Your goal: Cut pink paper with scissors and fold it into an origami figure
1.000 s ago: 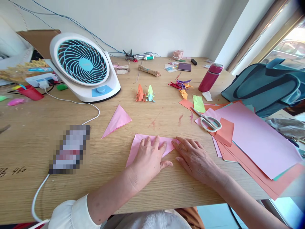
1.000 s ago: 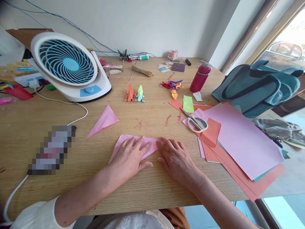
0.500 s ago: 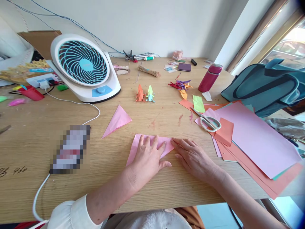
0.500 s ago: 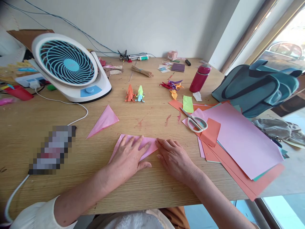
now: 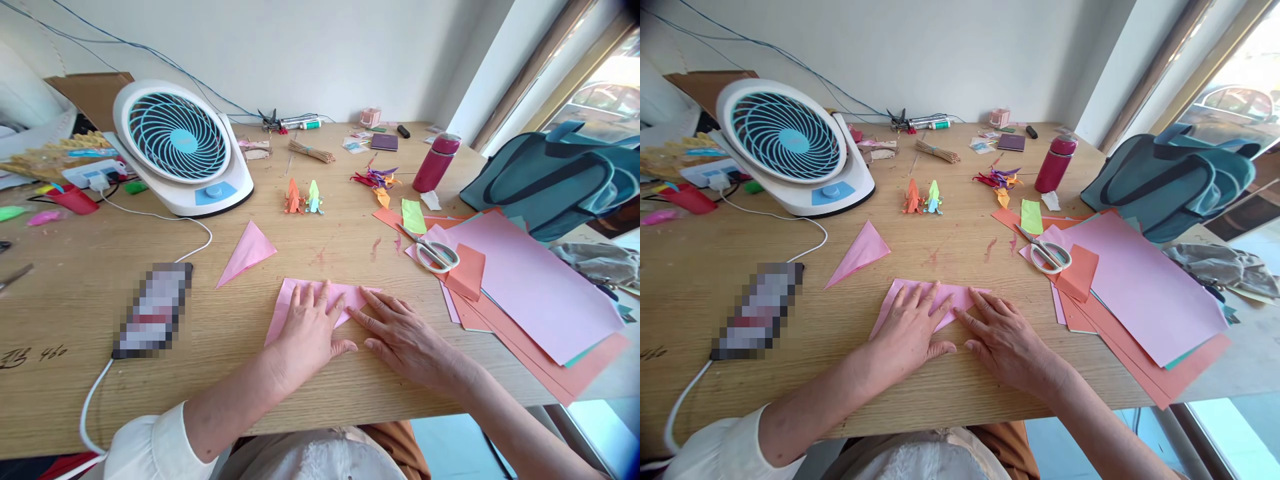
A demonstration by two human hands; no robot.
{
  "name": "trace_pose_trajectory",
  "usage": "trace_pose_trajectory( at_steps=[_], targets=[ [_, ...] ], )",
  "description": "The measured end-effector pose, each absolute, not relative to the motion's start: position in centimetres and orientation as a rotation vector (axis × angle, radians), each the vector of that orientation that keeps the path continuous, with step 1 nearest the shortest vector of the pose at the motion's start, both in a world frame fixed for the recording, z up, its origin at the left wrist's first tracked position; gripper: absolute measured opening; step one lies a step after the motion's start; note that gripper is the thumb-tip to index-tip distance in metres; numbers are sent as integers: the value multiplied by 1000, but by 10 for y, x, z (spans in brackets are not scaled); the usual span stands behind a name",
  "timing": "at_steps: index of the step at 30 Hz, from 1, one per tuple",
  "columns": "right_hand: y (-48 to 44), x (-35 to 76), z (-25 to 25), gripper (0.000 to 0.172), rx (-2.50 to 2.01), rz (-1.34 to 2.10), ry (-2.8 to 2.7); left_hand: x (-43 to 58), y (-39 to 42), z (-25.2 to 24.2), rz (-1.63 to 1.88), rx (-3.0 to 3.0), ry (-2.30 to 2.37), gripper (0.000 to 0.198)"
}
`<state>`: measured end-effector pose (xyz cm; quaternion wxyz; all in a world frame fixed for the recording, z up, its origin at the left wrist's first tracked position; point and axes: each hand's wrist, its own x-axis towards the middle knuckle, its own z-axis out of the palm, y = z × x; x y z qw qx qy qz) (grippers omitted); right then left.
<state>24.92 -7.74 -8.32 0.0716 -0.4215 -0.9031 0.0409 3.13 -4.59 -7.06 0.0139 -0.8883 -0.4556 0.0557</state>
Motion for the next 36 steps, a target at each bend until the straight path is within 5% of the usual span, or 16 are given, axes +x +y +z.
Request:
trace_pose_trajectory(
  at_steps=[5, 22, 36],
  targets=[
    [-82, 249, -95, 65, -1275, 44, -2609, 33, -48, -71, 208, -2767, -1446, 83],
    [-86, 224, -110, 60, -1641, -125, -2394, 32, -51, -77, 220, -2746, -1466, 88],
    [-67, 227, -109, 72, -1304, 8, -2626, 28, -47, -75, 194, -2798, -1498, 90]
  ],
)
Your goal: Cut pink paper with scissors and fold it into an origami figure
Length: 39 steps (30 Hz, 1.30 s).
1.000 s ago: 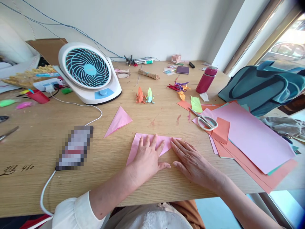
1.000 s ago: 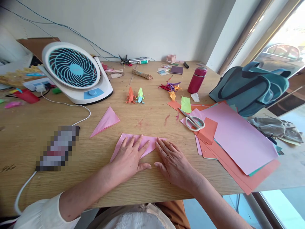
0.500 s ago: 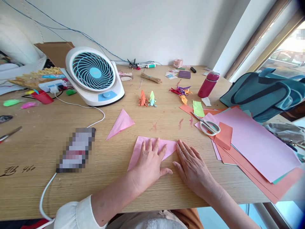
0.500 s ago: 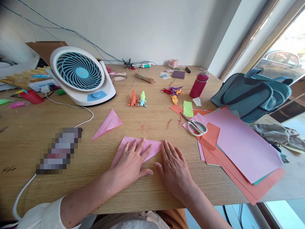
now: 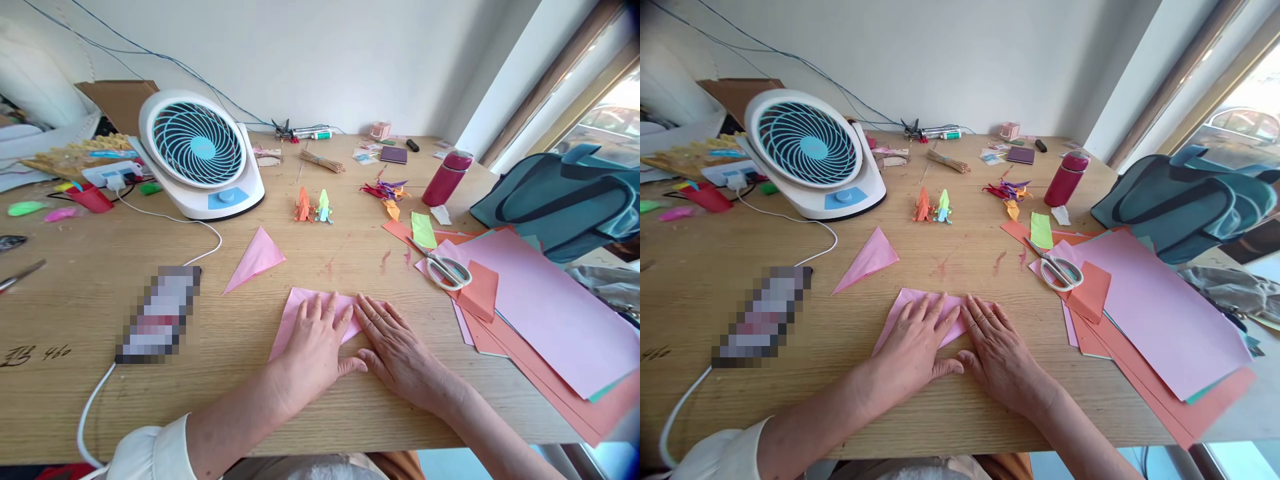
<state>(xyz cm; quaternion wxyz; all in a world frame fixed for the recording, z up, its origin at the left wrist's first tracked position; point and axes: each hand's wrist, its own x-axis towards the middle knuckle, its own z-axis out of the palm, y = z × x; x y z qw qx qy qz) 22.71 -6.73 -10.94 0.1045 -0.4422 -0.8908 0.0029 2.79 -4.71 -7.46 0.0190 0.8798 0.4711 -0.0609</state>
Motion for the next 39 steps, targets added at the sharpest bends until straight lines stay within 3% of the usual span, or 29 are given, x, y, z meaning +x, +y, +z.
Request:
trace_pose_trajectory(
  at_steps=[12, 18, 20, 26, 33, 39],
  targets=[
    [-67, 228, -109, 67, -1283, 20, -2626, 16, -45, -72, -80, 2765, 1361, 88],
    [-67, 227, -103, 63, -1287, 64, -2702, 3, -32, -59, 4, 2737, 1188, 40],
    [-67, 228, -100, 61, -1265, 85, -2722, -2, -26, -56, -45, 2786, 1097, 32],
    [-67, 229, -92, 60, -1245, 137, -2747, -5, -18, -51, -261, 2808, 1023, 90],
    [-77, 219, -85, 64, -1280, 89, -2759, 0, -23, -49, -264, 2865, 1061, 74],
    [-81, 206, -92, 72, -1188, 149, -2676, -3, -22, -56, -186, 2816, 1075, 76]
  ],
)
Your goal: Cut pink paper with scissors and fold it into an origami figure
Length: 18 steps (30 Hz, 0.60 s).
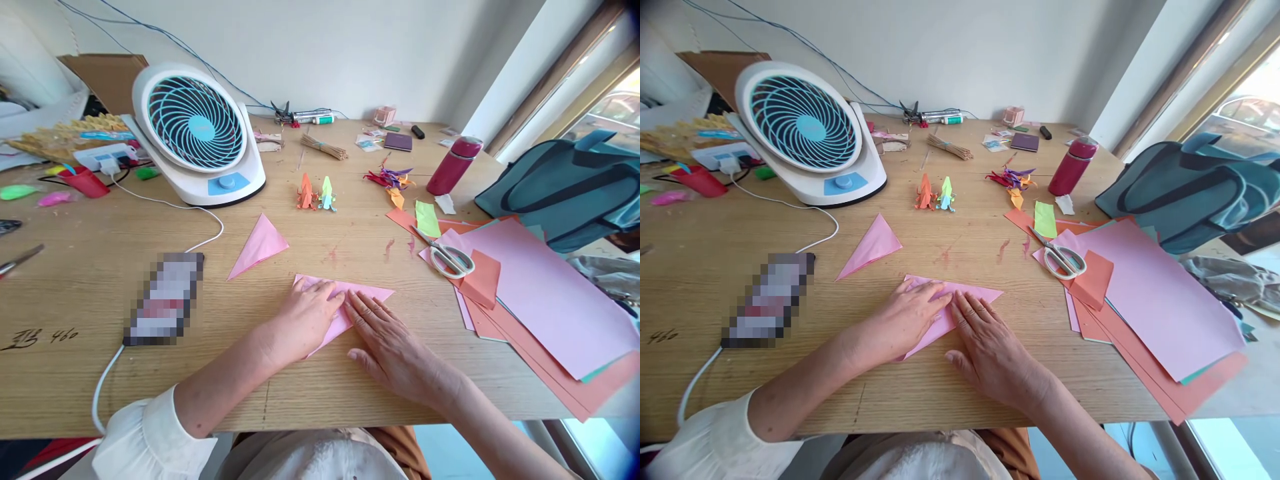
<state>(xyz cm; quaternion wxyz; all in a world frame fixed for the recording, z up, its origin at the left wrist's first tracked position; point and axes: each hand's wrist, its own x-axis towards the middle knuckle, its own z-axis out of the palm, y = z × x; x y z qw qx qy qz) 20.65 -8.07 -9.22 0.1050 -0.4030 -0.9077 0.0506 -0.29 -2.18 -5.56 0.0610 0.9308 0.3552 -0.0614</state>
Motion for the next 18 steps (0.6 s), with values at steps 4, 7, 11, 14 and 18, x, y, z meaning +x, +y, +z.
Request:
trace_pose_trajectory(
  at_steps=[4, 7, 11, 14, 18],
  targets=[
    [-80, 207, -98, 73, -1198, 187, -2680, -2, -21, -52, -222, 2795, 1095, 87],
    [-80, 208, -96, 71, -1179, 202, -2723, -1, -20, -47, -251, 2739, 1105, 95],
    [-83, 208, -92, 75, -1139, 240, -2746, -2, -19, -47, -243, 2726, 1091, 88],
    [-90, 205, -90, 81, -1091, 286, -2751, -4, -18, -52, -214, 2731, 1082, 79],
    [-100, 200, -87, 84, -1057, 342, -2756, -4, -16, -58, -102, 2736, 1119, 49]
  ],
)
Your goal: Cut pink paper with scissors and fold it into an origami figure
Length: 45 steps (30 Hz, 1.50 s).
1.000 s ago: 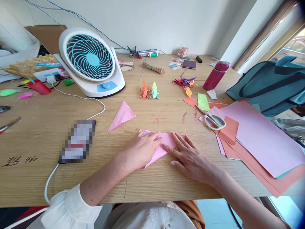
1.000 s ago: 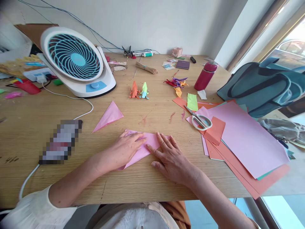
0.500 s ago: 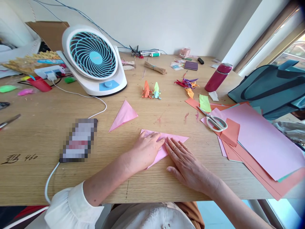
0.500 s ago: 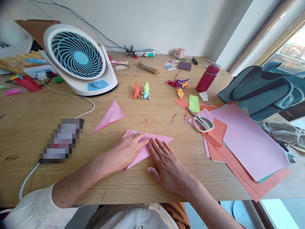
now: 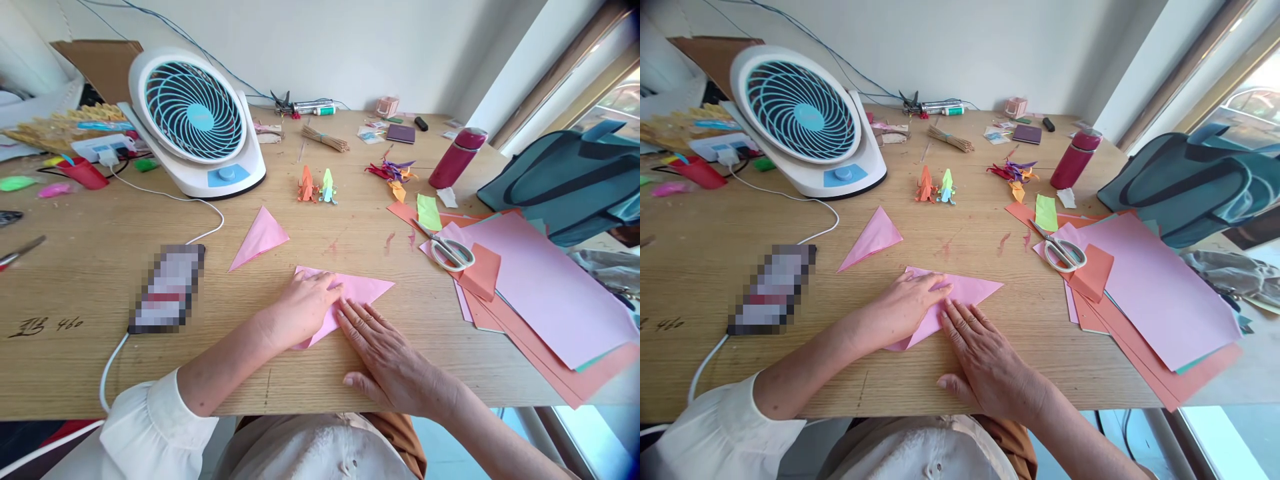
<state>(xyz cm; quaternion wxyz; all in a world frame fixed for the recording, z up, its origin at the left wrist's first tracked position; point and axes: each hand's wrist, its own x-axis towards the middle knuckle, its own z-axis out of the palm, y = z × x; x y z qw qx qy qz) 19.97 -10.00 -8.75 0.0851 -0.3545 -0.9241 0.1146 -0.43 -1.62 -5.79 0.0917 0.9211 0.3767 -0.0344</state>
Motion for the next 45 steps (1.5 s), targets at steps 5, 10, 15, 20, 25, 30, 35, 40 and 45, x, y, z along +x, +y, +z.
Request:
trace_pose_trajectory(
  at_steps=[5, 10, 15, 20, 25, 30, 35, 40, 45],
  targets=[
    [-105, 199, -84, 84, -946, 479, -2797, -3, -15, -55, -101, 2734, 1136, 40],
    [-99, 205, -89, 79, -1038, 393, -2691, -4, -15, -56, -54, 2747, 1115, 38],
    [-101, 201, -95, 80, -1101, 269, -2656, -4, -14, -58, -43, 2739, 1113, 35],
    [-109, 193, -92, 85, -1014, 349, -2725, -1, -13, -54, -111, 2702, 1139, 36],
    [-112, 188, -89, 87, -957, 437, -2790, -1, -13, -52, -175, 2711, 1118, 37],
    [-117, 181, -86, 87, -868, 473, -2802, 0, -13, -51, -202, 2702, 1144, 39],
    [-127, 167, -86, 88, -770, 547, -2768, 0, -13, -53, -151, 2724, 1163, 38],
    [-135, 151, -82, 87, -615, 662, -2760, -3, -13, -57, -129, 2754, 1154, 39],
    [-129, 155, -73, 71, -438, 666, -2782, -4, -13, -58, -121, 2764, 1132, 40]
  ],
)
